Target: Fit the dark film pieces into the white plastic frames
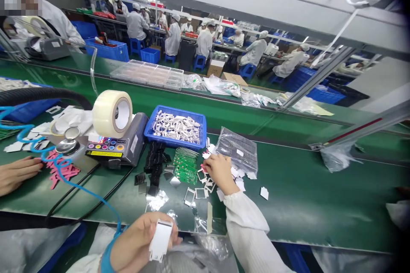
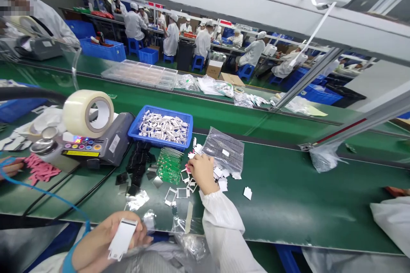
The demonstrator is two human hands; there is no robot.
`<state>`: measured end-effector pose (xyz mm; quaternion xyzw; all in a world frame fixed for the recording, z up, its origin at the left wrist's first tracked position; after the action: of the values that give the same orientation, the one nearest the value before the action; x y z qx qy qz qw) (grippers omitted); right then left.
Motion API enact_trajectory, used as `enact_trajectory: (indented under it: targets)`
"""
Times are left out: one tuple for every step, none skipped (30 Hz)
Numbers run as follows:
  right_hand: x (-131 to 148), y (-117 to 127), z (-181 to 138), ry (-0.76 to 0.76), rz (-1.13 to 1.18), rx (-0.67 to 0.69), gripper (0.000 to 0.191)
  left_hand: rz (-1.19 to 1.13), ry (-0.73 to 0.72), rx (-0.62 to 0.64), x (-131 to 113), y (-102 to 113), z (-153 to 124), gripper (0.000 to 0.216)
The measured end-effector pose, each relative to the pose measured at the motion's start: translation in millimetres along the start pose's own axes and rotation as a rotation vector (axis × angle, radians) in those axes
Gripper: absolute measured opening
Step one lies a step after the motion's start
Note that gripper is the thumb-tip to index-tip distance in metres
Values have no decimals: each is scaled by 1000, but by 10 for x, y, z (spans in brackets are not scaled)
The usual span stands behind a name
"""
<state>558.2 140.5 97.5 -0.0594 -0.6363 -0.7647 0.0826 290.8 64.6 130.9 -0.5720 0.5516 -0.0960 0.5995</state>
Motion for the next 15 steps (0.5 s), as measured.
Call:
enact_trajectory:
  targets:
    - [3,-9,11,7,1,6,15,-4,-1,-4,-3,0,3,41]
    - [10,-2,17,15,7,9,15,-6,-2,-11,-6,5,3,42]
    - [22,25,15,21,18,9,16,-3,-2,-24,-10,13,2,42]
    - [42,72,5,24,35,5,16,6,-2,-40,-14,23,-2,43]
    - [78,143,-17,26,59,-3,17,20,-6,-62,-17,34,-7,44]
    - [134,236,-53,29,88,-11,18,39,-16,-88,-21,44,-12,44]
    - [216,348,-104,34,117,-16,19,61,-27,-118,-24,51,-17,45]
    - [327,474,-169,58,163,-22,20,81,-41,-145,-27,53,-19,45]
    - [463,606,-245,98,213,-26,21,95,-56,-168,-31,50,-20,45]
    - [619,733,-328,158,270,-35,20,99,-71,-185,-36,42,-17,45]
    - [789,848,-411,278,379,-59,17,95,-81,-194,-41,29,-13,45]
    - [953,941,-489,370,431,-102,15,89,-86,-196,-48,13,-7,46]
    - [1100,1004,-555,417,427,-149,14,82,-90,-193,-55,-4,-1,46]
    - [1224,1036,-606,448,408,-196,14,79,-90,-186,-61,-19,3,47]
    - [1319,1041,-640,451,364,-243,15,81,-91,-177,-68,-32,5,47]
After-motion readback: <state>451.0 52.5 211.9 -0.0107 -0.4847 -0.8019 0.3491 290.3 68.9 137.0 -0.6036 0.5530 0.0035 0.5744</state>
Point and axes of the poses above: each hand's wrist, its own z-axis towards the middle knuckle, its own y-axis out of the back of the hand, x = y × z, the point moved 1 cm from there along z, towards the middle knuckle, and after that the axes turned 1 degree about y, right-handed, at the moved point
